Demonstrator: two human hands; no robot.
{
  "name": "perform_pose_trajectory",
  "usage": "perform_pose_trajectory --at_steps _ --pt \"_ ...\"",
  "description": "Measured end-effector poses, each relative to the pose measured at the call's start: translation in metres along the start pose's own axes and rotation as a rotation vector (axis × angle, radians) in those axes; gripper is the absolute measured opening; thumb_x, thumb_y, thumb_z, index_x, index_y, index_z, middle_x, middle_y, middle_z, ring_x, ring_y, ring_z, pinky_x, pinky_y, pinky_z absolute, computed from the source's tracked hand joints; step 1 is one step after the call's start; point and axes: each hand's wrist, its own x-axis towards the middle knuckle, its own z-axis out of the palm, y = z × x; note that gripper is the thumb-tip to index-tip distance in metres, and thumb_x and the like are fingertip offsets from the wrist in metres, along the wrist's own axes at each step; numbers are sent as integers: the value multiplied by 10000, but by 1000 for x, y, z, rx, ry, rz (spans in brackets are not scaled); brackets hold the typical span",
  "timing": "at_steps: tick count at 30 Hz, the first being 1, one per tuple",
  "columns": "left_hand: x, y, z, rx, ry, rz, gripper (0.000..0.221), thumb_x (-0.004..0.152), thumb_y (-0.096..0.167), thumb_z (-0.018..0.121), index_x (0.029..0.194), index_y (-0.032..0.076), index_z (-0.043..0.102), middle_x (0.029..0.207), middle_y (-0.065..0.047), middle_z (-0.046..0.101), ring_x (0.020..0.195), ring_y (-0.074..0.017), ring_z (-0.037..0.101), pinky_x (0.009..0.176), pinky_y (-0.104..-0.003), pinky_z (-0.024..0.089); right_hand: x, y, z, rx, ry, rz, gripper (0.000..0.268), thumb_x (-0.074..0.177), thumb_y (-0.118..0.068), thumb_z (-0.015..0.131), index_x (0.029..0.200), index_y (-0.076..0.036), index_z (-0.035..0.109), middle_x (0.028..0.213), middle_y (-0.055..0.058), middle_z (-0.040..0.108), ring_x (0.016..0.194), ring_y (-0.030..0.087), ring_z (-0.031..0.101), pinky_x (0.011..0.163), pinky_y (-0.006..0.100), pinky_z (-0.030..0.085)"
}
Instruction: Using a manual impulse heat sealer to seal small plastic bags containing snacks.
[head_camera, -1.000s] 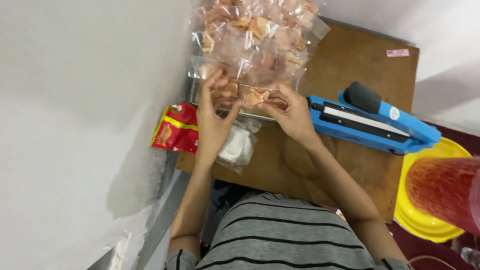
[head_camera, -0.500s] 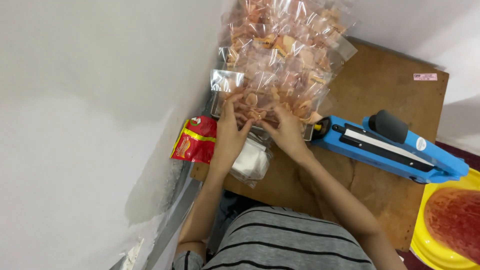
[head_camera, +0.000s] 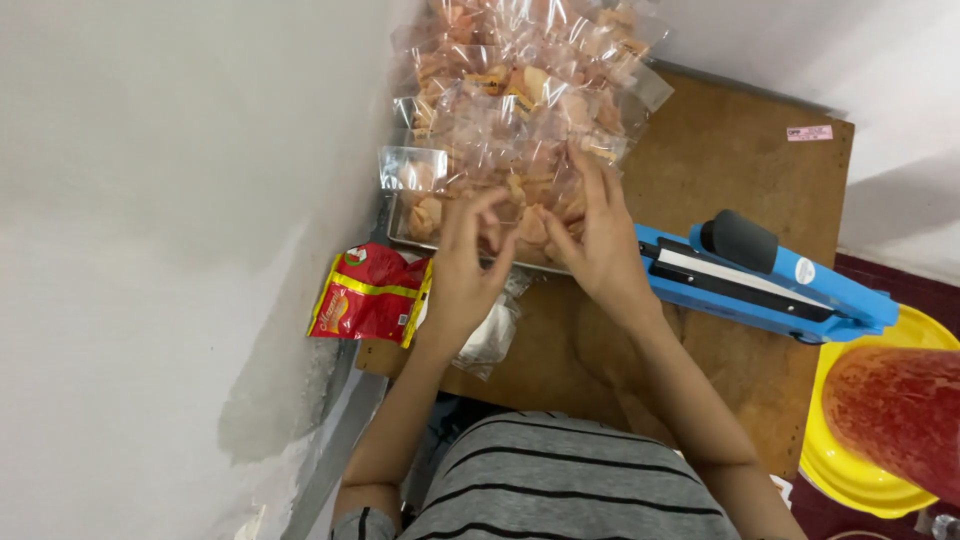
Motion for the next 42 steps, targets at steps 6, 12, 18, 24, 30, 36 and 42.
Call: perform_pose_trajectory --at_steps 6,12,18,24,30,36,42 --pt "1 8 16 22 -213 -32 273 890 79 578 1131 46 453 924 -178 573 817 -351 639 748 -421 521 24 2 13 -221 -54 89 648 938 -243 556 1477 -109 222 1306 267 488 1077 493 563 880 604 470" --pt "4 11 17 38 -217 -104 231 920 128 525 1092 29 406 1005 -220 534 960 -423 582 848 -474 458 34 25 32 -269 4 105 587 880 -271 632 1393 -119 391 1111 220 638 975 426 636 809 526 520" --pt "11 19 15 -55 -176 -88 319 903 49 507 1184 -26 378 1231 -374 443 1150 -536 459 956 -539 397 35 20 24 38 25 106 512 842 -161 629 1318 -219 450 971 50 694 923 305 656 794 418 522" --pt "12 15 17 -36 -173 -130 413 906 46 471 1289 -37 341 1311 -360 416 1175 -488 479 988 -515 397 29 8 14 -2 6 176 450 866 -219 591 1291 -262 448 905 14 701 778 260 656 716 405 520" --pt "10 10 21 -21 -171 -134 501 904 68 483 1360 -32 303 1350 -330 390 1211 -465 464 1020 -515 375 36 -16 10 -284 -40 284 640 940 -451 466 1380 -11 321 946 282 666 926 483 630 817 599 477" --pt "5 2 21 -29 -166 -118 542 881 42 500 1380 -30 302 1368 -316 371 1260 -477 410 1033 -508 367 48 17 30 -417 -125 292 466 906 -526 498 1157 -139 567 879 154 703 870 394 679 750 522 536" --pt "12 14 13 -107 -154 -107 537 894 12 486 1398 -10 302 1408 -303 306 1248 -471 429 1029 -495 389 43 10 25 -312 -69 192 206 908 -269 528 1051 -122 540 884 187 686 860 429 659 745 530 516"
